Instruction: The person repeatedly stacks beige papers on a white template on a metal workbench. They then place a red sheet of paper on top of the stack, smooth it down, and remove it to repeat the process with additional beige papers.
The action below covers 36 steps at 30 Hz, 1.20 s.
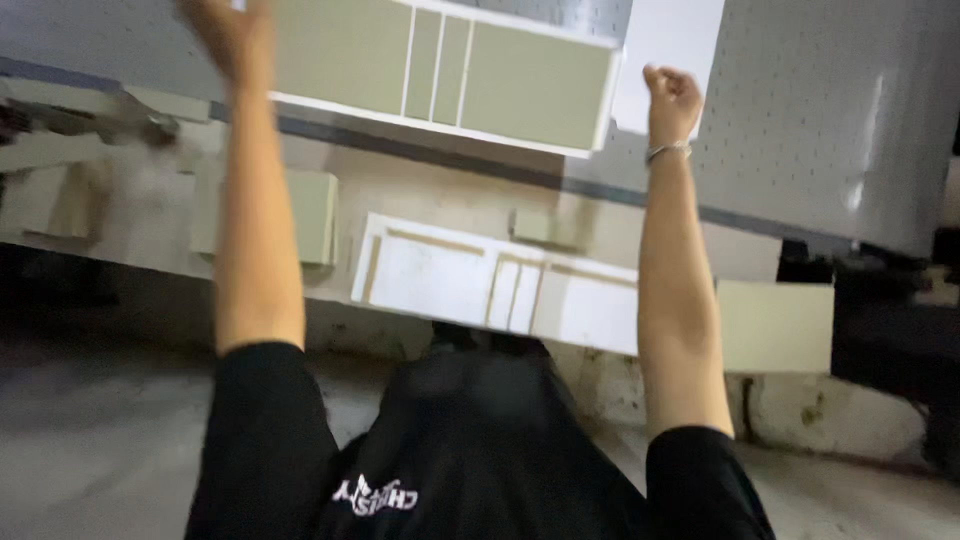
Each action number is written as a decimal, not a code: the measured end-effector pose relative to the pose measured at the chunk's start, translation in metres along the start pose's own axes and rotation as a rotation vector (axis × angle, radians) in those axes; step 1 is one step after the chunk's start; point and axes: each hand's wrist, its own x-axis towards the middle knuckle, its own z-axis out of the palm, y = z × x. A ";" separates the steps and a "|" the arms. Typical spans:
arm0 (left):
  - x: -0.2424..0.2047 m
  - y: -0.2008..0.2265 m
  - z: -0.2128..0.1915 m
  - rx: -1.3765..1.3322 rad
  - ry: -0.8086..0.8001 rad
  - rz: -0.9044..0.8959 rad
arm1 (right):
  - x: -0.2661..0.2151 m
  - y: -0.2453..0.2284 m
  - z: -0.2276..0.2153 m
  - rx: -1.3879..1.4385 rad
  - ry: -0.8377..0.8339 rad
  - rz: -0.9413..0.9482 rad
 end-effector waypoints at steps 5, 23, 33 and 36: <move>-0.104 0.134 -0.067 -0.373 -0.507 -0.130 | -0.095 0.014 0.033 -0.128 -0.024 -0.344; -0.361 0.186 -0.160 -0.465 -0.973 -0.359 | -0.371 0.142 -0.156 -0.489 0.321 -0.106; -0.333 0.216 -0.131 -0.515 -0.975 -0.382 | -0.322 0.165 -0.221 -1.133 0.211 -0.110; -0.339 0.224 -0.139 -0.595 -0.966 -0.341 | -0.333 0.174 -0.206 -1.322 0.311 -0.276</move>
